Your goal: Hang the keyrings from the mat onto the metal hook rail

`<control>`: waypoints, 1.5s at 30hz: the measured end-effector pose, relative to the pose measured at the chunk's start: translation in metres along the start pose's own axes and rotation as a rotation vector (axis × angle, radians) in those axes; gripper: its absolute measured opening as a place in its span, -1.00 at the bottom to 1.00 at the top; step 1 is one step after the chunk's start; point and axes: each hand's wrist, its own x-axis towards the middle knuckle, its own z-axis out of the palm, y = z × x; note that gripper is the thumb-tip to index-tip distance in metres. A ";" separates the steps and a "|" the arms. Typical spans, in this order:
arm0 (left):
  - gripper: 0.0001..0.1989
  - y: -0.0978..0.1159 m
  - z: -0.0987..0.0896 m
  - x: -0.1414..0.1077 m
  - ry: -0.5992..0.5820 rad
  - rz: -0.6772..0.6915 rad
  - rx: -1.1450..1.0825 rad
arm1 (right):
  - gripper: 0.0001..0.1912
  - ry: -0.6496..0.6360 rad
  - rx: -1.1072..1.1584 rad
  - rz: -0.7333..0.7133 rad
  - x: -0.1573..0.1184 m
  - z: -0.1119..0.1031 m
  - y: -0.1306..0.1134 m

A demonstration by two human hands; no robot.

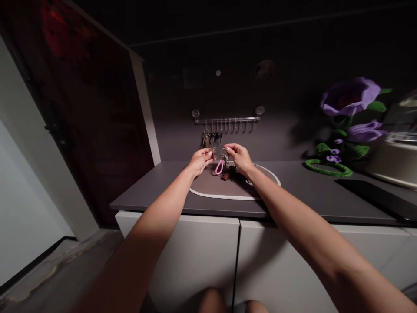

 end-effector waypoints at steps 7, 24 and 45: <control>-0.94 -0.006 0.000 0.002 -0.012 -0.034 -0.097 | -0.61 0.031 0.045 0.029 0.004 -0.003 -0.003; -0.92 -0.013 -0.002 0.004 0.052 -0.107 -0.126 | -0.67 0.210 0.066 -0.027 0.066 -0.009 0.005; -0.87 -0.015 -0.004 0.009 0.027 -0.111 -0.152 | -0.84 0.550 -0.318 -0.103 0.121 0.005 0.015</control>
